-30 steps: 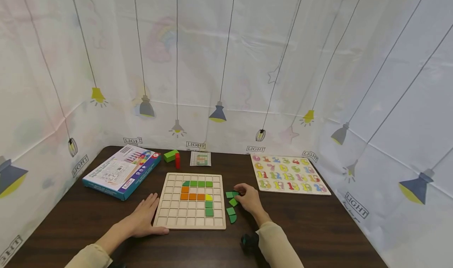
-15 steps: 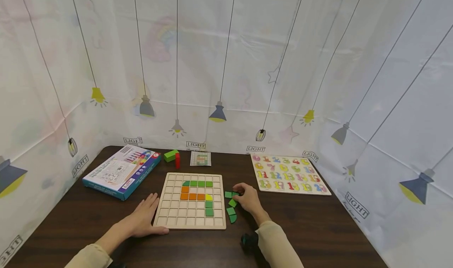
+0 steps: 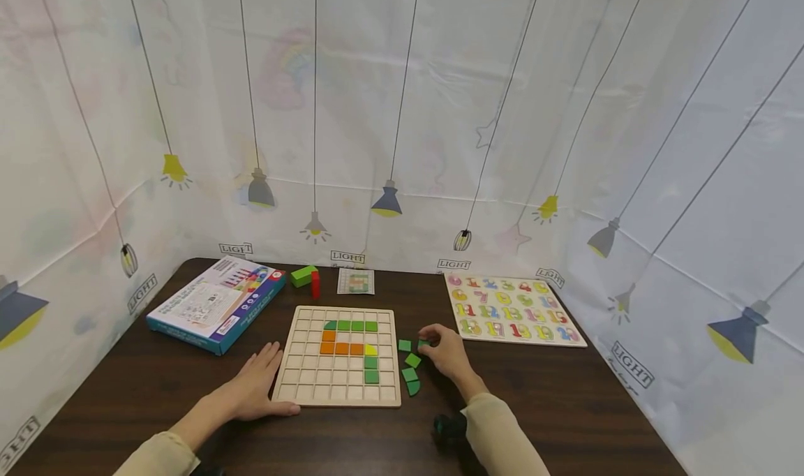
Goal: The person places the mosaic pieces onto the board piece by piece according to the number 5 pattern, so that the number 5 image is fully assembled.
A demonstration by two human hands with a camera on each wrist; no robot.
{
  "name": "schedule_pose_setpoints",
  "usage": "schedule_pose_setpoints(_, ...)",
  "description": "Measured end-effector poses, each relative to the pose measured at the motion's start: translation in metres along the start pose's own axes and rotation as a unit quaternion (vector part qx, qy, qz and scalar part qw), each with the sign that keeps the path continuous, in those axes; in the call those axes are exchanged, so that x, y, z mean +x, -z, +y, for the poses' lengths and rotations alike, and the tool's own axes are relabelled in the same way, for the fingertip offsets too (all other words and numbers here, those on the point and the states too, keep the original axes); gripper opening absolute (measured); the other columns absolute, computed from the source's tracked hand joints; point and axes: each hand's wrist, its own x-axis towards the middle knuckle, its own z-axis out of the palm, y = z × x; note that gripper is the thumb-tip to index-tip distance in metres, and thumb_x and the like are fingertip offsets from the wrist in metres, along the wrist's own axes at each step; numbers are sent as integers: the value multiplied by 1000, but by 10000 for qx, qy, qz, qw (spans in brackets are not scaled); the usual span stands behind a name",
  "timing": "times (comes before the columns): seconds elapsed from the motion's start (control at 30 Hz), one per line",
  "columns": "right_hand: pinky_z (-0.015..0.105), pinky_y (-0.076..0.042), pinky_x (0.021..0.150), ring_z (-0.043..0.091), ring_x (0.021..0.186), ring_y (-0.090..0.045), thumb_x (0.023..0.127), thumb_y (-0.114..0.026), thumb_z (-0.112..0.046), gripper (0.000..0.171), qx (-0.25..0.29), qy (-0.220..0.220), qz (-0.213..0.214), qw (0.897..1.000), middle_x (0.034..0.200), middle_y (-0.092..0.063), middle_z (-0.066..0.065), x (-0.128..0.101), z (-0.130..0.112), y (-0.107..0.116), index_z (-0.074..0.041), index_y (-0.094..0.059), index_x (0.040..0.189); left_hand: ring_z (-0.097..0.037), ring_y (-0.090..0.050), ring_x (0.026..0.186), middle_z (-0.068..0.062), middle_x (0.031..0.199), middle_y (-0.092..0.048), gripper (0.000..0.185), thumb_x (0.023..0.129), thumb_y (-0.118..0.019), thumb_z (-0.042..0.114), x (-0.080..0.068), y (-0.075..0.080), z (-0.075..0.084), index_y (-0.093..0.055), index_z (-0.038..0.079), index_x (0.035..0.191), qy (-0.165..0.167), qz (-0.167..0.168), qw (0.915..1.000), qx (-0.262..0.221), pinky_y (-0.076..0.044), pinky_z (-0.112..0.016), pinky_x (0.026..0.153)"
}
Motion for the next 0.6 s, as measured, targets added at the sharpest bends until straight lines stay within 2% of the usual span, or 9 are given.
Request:
schedule_pose_setpoints(0.13, 34, -51, 71, 16, 82, -60, 78, -76, -4, 25, 106, -1, -172, 9998, 94, -66, 2, -4, -10, 4, -7, -67, 100, -41, -12, 139, -29, 150, -17, 119, 69, -61, 76, 0, 0, 0, -25, -10, 144, 8, -3, 10000, -11, -13, -55, 110)
schedule_pose_setpoints(0.37, 28, -52, 72, 20, 87, -62, 82, -73, -7, 26, 458, 428, -812, 9947, 99, -65, 3, -15, -35, -4, -5, -65, 106, -42, -12, 139, -29, 150, -17, 119, 69, -62, 75, -1, 1, 1, -25, -10, 144, 27, 5, 10000, -23, -13, -56, 109)
schedule_pose_setpoints(0.6, 29, -52, 75, 16, 86, -62, 84, -72, -11, 24, 679, 617, -1265, 9877, 100, -66, 4, -25, -58, -13, -7, -64, 106, -42, -12, 139, -30, 150, -17, 118, 70, -63, 73, -1, 2, 3, -25, -10, 144, 31, -11, 10000, -40, -13, -56, 109)
